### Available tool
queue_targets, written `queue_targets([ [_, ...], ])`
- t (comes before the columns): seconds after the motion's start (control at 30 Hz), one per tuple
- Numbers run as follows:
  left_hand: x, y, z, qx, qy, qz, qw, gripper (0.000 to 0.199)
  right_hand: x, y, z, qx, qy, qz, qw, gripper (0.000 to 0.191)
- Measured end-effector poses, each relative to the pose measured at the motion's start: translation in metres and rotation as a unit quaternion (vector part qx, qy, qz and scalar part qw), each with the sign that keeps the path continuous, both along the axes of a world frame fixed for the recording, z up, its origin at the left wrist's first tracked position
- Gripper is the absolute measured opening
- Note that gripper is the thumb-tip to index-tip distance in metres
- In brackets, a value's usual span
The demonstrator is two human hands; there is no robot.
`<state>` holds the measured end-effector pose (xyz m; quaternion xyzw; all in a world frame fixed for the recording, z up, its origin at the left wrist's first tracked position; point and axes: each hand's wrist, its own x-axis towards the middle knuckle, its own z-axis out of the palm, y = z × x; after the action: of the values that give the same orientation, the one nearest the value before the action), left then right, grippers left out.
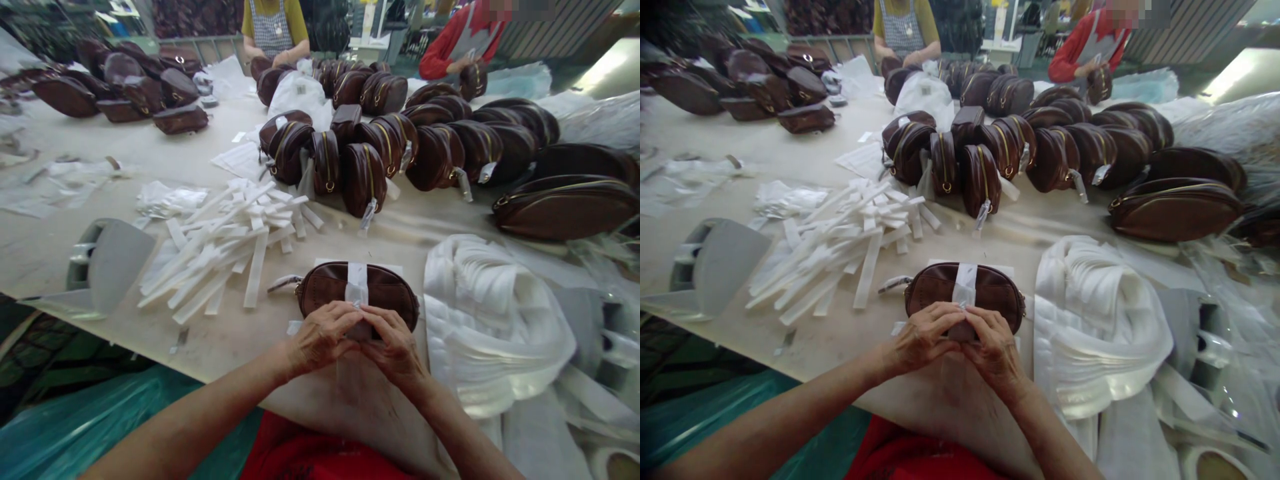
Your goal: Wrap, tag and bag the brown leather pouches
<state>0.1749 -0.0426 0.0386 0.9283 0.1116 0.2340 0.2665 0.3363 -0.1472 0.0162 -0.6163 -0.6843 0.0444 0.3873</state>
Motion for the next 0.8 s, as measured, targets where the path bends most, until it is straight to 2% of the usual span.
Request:
queue_targets([
  [0.1, 0.003, 0.001, -0.005, 0.020, 0.019, 0.002, 1.000, 0.042, -0.001, 0.001, -0.004, 0.017, -0.022, -0.009, 1.000, 0.038],
  [0.23, 0.005, 0.004, 0.000, 0.060, 0.062, -0.021, 0.996, 0.041, -0.001, -0.003, 0.000, 0.030, -0.037, -0.015, 0.999, 0.039],
  [0.33, 0.007, 0.003, 0.005, 0.098, 0.098, -0.027, 0.990, 0.036, -0.004, -0.022, 0.005, 0.052, -0.058, -0.005, 0.997, 0.044],
  [0.43, 0.008, 0.000, 0.005, 0.135, 0.118, -0.023, 0.984, 0.038, -0.014, -0.052, 0.001, 0.075, -0.082, -0.010, 0.994, 0.043],
  [0.57, 0.008, -0.002, 0.003, 0.148, 0.123, -0.019, 0.981, 0.040, -0.034, -0.071, -0.021, 0.001, -0.003, -0.041, 0.999, 0.041],
  [0.7, 0.006, -0.001, 0.003, 0.149, 0.116, -0.019, 0.982, 0.041, -0.049, -0.059, -0.036, -0.085, 0.067, -0.134, 0.985, 0.037],
  [0.8, 0.006, -0.001, 0.003, 0.149, 0.114, -0.022, 0.982, 0.042, -0.053, -0.051, -0.035, -0.102, 0.066, -0.128, 0.984, 0.024],
])
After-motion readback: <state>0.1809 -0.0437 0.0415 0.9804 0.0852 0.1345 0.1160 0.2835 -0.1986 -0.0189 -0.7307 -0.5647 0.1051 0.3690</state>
